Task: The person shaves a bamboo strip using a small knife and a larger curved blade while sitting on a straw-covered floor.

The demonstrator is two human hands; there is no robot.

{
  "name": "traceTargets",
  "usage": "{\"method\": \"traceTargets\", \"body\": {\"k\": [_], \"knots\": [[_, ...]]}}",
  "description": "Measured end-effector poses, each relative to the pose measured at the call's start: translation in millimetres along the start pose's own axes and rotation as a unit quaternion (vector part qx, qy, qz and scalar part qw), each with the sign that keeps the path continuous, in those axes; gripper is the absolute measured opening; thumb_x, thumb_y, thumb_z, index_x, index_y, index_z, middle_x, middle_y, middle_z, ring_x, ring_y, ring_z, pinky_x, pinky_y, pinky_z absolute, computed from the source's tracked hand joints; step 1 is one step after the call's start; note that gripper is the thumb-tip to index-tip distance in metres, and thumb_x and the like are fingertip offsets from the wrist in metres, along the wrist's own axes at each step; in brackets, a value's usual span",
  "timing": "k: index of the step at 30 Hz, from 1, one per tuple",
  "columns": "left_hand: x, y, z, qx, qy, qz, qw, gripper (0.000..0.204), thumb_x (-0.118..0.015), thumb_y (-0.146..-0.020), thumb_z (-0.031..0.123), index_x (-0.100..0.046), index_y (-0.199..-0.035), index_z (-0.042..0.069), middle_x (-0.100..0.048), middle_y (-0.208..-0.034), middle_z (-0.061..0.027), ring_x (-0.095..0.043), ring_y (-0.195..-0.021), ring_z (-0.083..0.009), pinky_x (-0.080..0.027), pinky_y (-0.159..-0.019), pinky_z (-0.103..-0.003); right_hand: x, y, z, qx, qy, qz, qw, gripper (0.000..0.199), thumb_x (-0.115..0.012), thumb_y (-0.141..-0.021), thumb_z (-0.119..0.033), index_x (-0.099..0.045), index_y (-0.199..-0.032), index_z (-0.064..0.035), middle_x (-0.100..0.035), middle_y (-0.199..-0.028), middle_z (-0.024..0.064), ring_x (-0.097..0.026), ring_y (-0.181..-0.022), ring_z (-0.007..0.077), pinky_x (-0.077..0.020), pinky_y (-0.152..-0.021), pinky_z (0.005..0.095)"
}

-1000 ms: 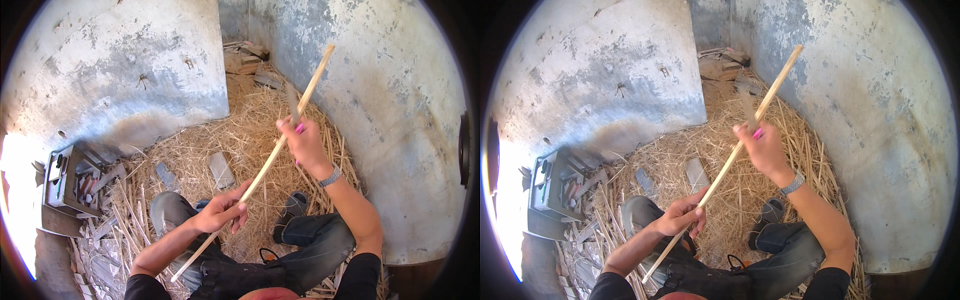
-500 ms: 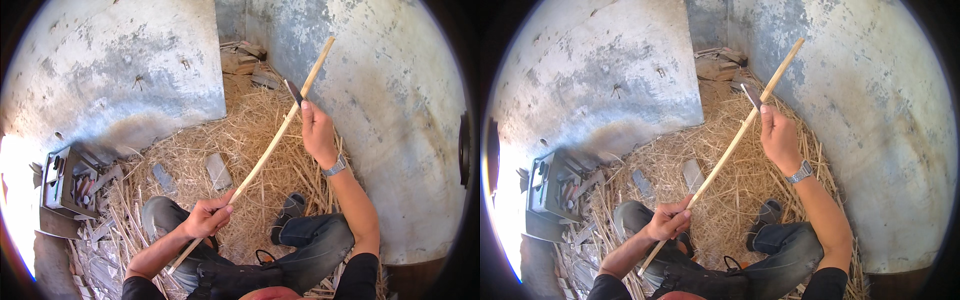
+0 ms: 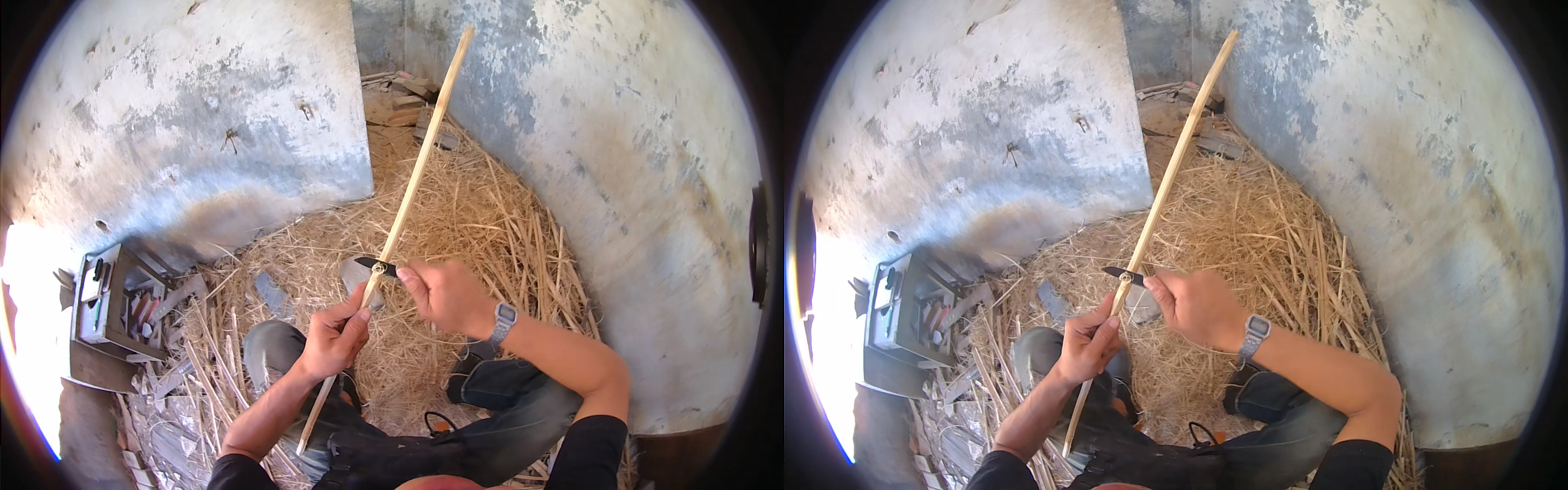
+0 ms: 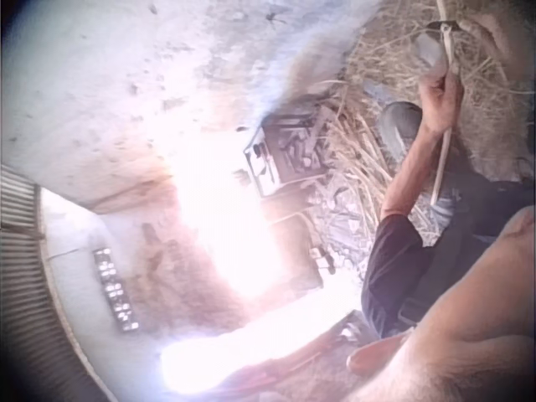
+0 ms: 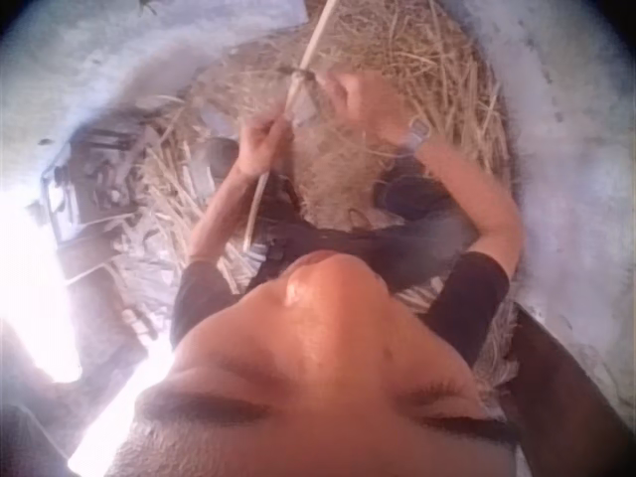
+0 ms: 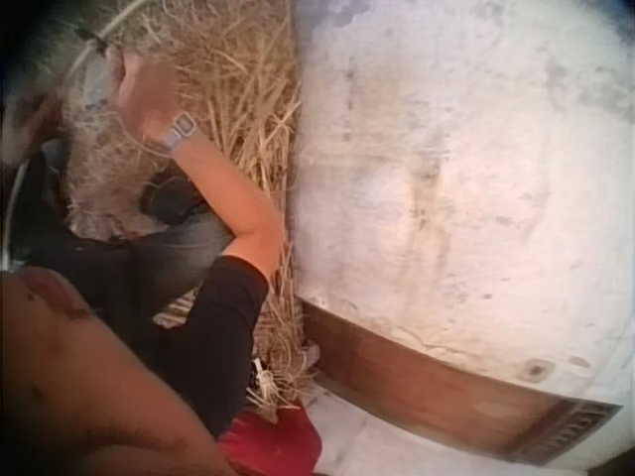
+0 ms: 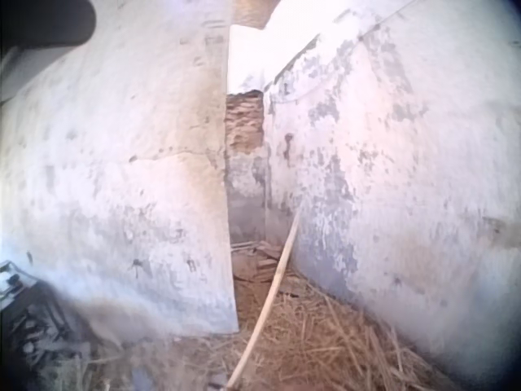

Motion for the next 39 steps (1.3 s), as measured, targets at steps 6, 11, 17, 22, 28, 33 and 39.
{"method": "traceTargets", "body": {"k": [6,11,17,22,28,33,39], "knots": [[-3.9,8.0,-0.9,-0.006,-0.022,-0.033,0.999,0.046,-0.053,-0.107,0.009,-0.044,-0.150,-0.004,-0.047,-0.066,0.0060,-0.042,-0.057,-0.0012,-0.035,-0.049,-0.022,62.0,-34.7,67.6,-0.156,0.075,0.054,0.983,0.042,-0.044,-0.110,-0.031,-0.071,-0.094,-0.0039,-0.050,-0.048,0.0013,-0.045,-0.036,0.0131,-0.0329,-0.033,0.0290],[-12.0,8.8,-3.3,-0.015,-0.165,-0.052,0.985,0.046,-0.059,-0.104,0.014,-0.050,-0.144,-0.007,-0.051,-0.068,0.0049,-0.046,-0.064,-0.0011,-0.041,-0.055,-0.023,113.7,-32.2,95.8,-0.094,0.183,0.180,0.962,0.045,-0.041,-0.110,-0.031,-0.071,-0.094,-0.0010,-0.048,-0.047,0.0019,-0.039,-0.034,0.0143,-0.0306,-0.033,0.0305],[3.0,7.6,-4.9,-0.010,-0.217,0.002,0.976,0.044,-0.058,-0.104,0.013,-0.051,-0.143,-0.007,-0.051,-0.067,0.0050,-0.045,-0.062,-0.0015,-0.041,-0.055,-0.023,29.6,-21.2,36.4,-0.071,0.050,0.058,0.995,0.044,-0.047,-0.109,-0.028,-0.064,-0.079,-0.0010,-0.046,-0.046,0.0103,-0.043,-0.033,0.0262,-0.0344,-0.037,0.0378],[8.2,8.9,-12.9,-0.012,-0.227,0.004,0.974,0.046,-0.059,-0.103,0.013,-0.050,-0.144,-0.007,-0.053,-0.067,0.0036,-0.047,-0.061,-0.0026,-0.044,-0.055,-0.025,11.9,-5.2,32.3,-0.113,0.038,-0.007,0.993,0.039,-0.048,-0.108,-0.030,-0.068,-0.088,-0.0027,-0.050,-0.047,0.0121,-0.049,-0.036,0.0270,-0.0356,-0.037,0.0384],[10.3,4.1,-6.3,-0.013,-0.187,0.047,0.981,0.046,-0.058,-0.104,0.013,-0.049,-0.145,-0.006,-0.054,-0.069,0.0024,-0.047,-0.060,-0.0021,-0.042,-0.054,-0.023,-16.0,3.1,-5.4,-0.083,-0.056,-0.024,0.995,0.039,-0.049,-0.107,-0.030,-0.068,-0.088,-0.0016,-0.053,-0.050,0.0150,-0.055,-0.041,0.0300,-0.0409,-0.041,0.0417],[-1.8,2.4,5.6,0.029,0.038,-0.042,0.998,0.046,-0.048,-0.109,0.014,-0.042,-0.152,-0.002,-0.046,-0.062,0.0040,-0.039,-0.047,-0.0033,-0.032,-0.043,-0.022,2.7,-16.0,2.5,-0.104,-0.059,-0.051,0.992,0.041,-0.047,-0.108,-0.030,-0.066,-0.088,0.0004,-0.052,-0.053,0.0158,-0.050,-0.040,0.0303,-0.0401,-0.042,0.0407],[-6.0,10.2,-5.8,0.128,0.217,-0.144,0.957,0.043,-0.040,-0.111,0.016,-0.041,-0.153,0.003,-0.032,-0.058,0.0062,-0.030,-0.037,-0.0050,-0.028,-0.039,-0.022,65.4,-34.5,69.8,-0.133,0.057,0.096,0.985,0.048,-0.043,-0.110,-0.032,-0.066,-0.082,-0.0013,-0.046,-0.048,0.0036,-0.039,-0.036,0.0152,-0.0298,-0.036,0.0311]]}}
Point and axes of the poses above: each hand's wrist, its own y-axis away from the middle knuckle, its own x-axis out of the back of the hand, z = x × y, the point moved 7 cm from there along -y, towards the middle knuckle
